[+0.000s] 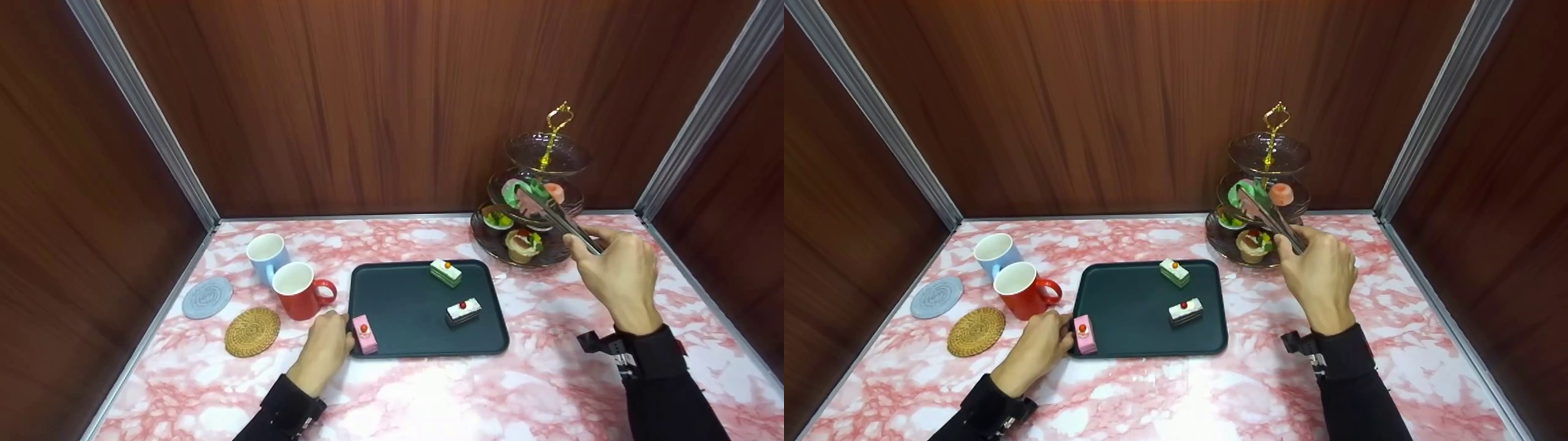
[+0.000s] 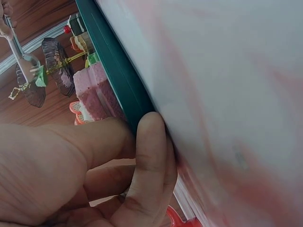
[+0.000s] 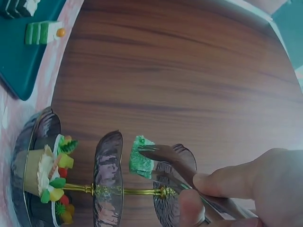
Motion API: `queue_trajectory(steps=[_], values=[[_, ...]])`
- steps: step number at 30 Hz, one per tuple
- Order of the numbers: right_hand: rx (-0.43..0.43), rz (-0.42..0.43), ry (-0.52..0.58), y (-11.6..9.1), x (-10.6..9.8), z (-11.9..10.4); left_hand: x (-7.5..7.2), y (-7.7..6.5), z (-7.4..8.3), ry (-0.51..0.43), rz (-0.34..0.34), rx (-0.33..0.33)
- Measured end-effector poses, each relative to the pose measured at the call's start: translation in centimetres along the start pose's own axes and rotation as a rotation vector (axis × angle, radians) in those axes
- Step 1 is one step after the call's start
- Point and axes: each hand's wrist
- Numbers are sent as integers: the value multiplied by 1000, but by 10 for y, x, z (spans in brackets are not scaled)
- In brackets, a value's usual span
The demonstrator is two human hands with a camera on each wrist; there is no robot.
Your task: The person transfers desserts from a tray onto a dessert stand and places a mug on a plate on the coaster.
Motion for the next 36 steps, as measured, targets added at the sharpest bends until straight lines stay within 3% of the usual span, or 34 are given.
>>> queue_trajectory(steps=[12,25,36], values=[[61,-27,-43,4,-10,7,0,-2,-1,-20,-8,-10],[21,-60,-61,5,-7,10,0,-2,-1,-9,24,7],[24,-66,-60,4,-5,9,0,-1,-1,-2,11,4]])
Point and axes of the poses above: each hand's wrist, its own y-axis towards the middle knuckle, its own x-axis out of the palm, z = x × y, and after that the axes turned 4 degrees about z, right-handed
